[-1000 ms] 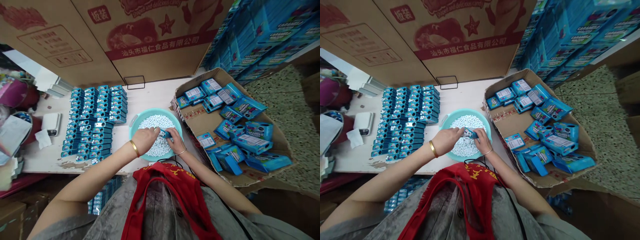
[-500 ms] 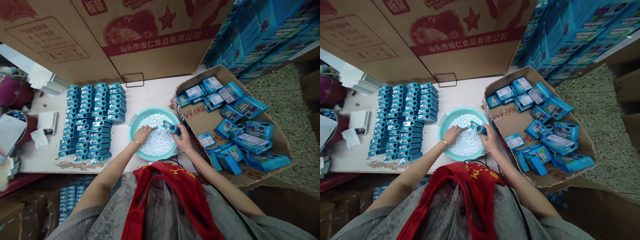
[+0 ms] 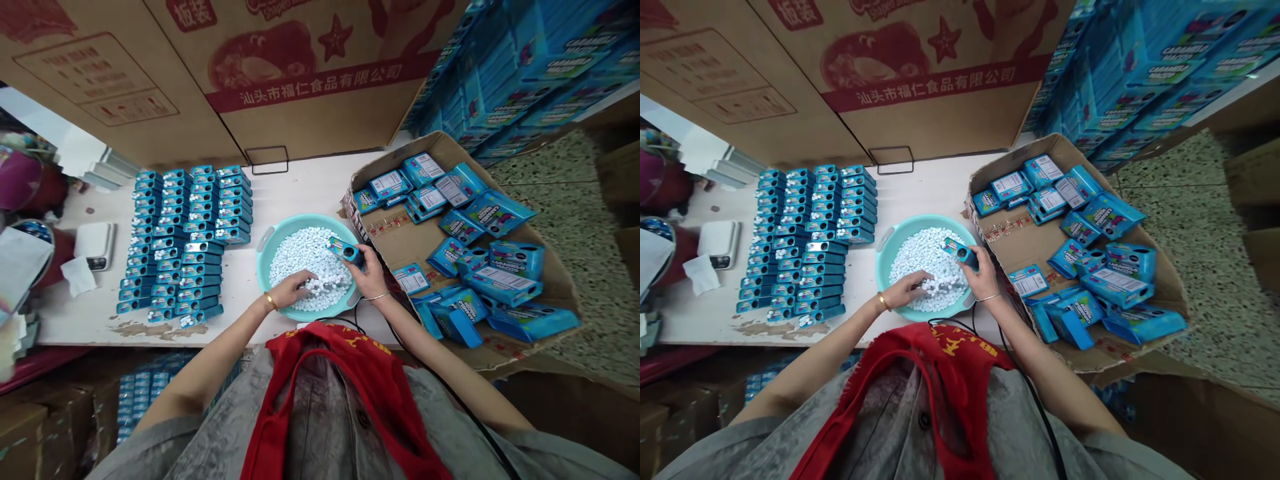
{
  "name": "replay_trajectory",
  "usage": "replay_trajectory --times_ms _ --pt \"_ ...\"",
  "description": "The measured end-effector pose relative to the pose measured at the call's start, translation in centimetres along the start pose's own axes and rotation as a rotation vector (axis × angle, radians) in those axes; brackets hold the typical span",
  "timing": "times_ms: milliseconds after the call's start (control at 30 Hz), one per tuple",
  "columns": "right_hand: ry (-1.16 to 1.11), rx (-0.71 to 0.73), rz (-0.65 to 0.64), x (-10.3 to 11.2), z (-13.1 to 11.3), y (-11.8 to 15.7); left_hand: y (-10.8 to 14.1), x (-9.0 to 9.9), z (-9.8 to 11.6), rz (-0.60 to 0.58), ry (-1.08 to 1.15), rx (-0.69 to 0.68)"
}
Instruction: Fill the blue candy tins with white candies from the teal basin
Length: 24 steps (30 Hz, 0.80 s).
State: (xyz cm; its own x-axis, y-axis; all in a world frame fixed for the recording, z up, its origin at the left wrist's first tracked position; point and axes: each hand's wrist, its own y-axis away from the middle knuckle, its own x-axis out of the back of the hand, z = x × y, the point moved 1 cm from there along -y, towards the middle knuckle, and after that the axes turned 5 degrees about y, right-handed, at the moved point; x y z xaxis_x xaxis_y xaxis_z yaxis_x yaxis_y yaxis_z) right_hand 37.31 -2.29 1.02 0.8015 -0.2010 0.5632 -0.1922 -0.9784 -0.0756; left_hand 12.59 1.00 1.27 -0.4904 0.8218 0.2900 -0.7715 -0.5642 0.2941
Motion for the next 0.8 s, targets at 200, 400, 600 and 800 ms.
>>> replay_trajectory --times_ms 200,400,600,800 --pt "0.034 0.151 -0.090 -0.8 -0.7 0.4 0.5 5.7 6.4 0.002 -0.299 -0.042" --pt "0.033 0.247 -0.112 -2.3 -0.8 1.3 -1.2 5.4 12.9 -0.134 -0.869 0.156" --pt "0.003 0.249 -0.124 -2.9 -0.6 1.6 -1.3 3.0 17.2 -0.112 -1.091 0.158" --pt "-0.028 0.194 -0.085 -2.1 -0.4 1.1 0.0 6.0 12.6 0.032 -0.968 0.141"
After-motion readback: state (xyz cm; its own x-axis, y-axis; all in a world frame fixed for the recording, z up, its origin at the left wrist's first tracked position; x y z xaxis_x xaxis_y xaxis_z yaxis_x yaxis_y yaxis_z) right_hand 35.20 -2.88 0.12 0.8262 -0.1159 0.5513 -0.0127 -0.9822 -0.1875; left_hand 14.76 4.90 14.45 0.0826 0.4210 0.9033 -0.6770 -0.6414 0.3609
